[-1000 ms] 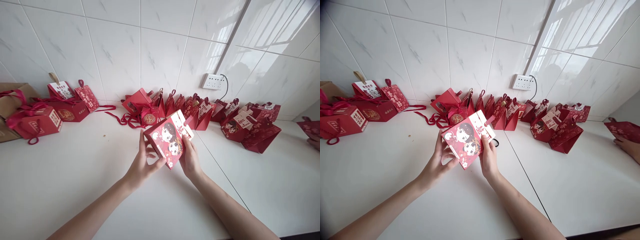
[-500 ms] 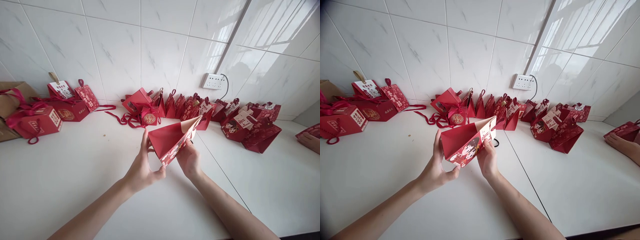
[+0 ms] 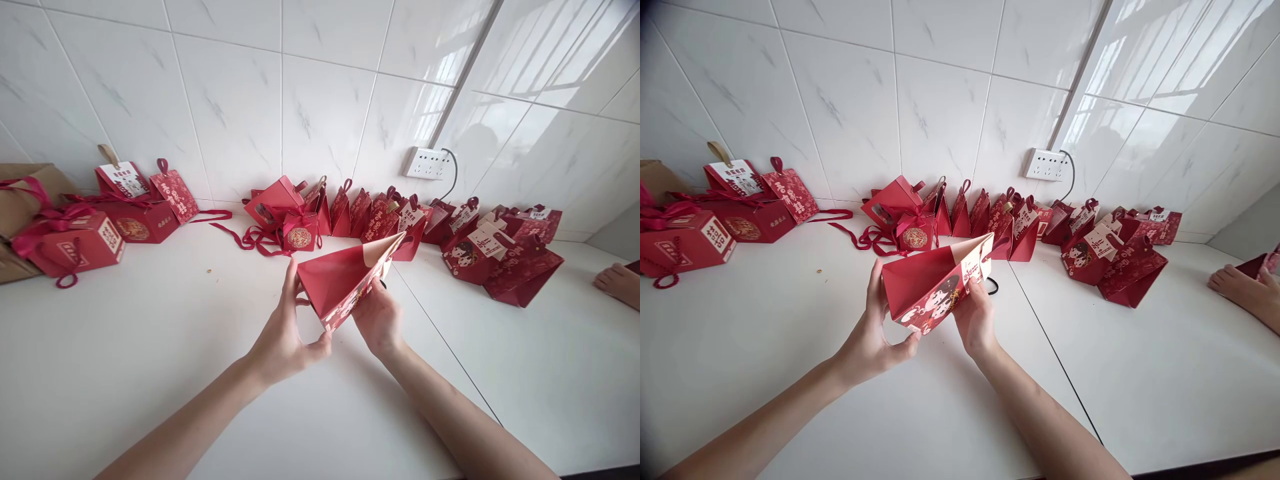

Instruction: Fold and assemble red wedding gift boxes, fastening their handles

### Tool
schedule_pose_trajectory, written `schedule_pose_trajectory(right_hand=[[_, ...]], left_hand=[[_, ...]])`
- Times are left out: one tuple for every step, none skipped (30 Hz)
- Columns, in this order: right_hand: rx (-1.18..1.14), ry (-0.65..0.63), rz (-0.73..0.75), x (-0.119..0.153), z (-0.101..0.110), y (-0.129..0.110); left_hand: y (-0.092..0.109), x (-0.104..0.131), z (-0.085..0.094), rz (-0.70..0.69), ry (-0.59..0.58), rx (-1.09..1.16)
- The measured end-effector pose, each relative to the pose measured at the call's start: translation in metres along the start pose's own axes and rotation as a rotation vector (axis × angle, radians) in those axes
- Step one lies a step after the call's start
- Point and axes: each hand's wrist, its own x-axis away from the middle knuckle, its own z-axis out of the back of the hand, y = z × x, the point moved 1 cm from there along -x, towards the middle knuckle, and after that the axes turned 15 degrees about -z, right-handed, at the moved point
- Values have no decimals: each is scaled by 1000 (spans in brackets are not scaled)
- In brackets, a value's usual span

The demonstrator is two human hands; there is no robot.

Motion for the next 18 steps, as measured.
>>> schedule_pose_trajectory(right_hand=[[9, -1, -5, 0, 0, 0], [20, -5, -8, 0, -1, 0], [33, -8, -12, 1, -1, 0], [45, -11, -16, 1, -1, 0], [54, -12, -21, 1, -1, 0], [58, -10, -23, 1, -1, 1], [59, -5, -23, 1, -1, 1], [59, -2, -21, 1, 0, 2], [61, -1, -20, 2, 0, 3], [67, -3, -21, 2, 1, 4], [76, -8, -24, 2, 1, 4], [87, -17, -28, 2, 1, 5], [99, -26, -35, 2, 1, 5], [111, -32, -43, 2, 1, 5], [122, -36, -51, 2, 1, 5], [133, -37, -62, 2, 0, 5], [143, -36, -77, 2, 0, 5], [151, -32, -92, 2, 0, 4]], left_hand=[[0, -1, 0, -4, 0, 8], [1, -1, 0, -4, 2, 17], [1, -2, 0, 0, 7, 28], [1, -2, 0, 8, 17, 41], [0, -2, 0, 19, 26, 57], [0, -3, -1, 30, 37, 75], [-1, -3, -1, 42, 49, 93], [-2, -3, -1, 57, 63, 111], [-2, -3, 0, 81, 76, 128], [-3, -4, 0, 112, 91, 145], [-4, -4, 1, 149, 106, 161], [-4, -5, 1, 187, 121, 177], [-3, -6, 2, 225, 136, 191], [-2, -7, 2, 259, 151, 203], [-1, -8, 3, 290, 164, 213], [0, -8, 3, 319, 177, 220], [1, -9, 3, 344, 187, 225], [2, -9, 4, 364, 197, 228]])
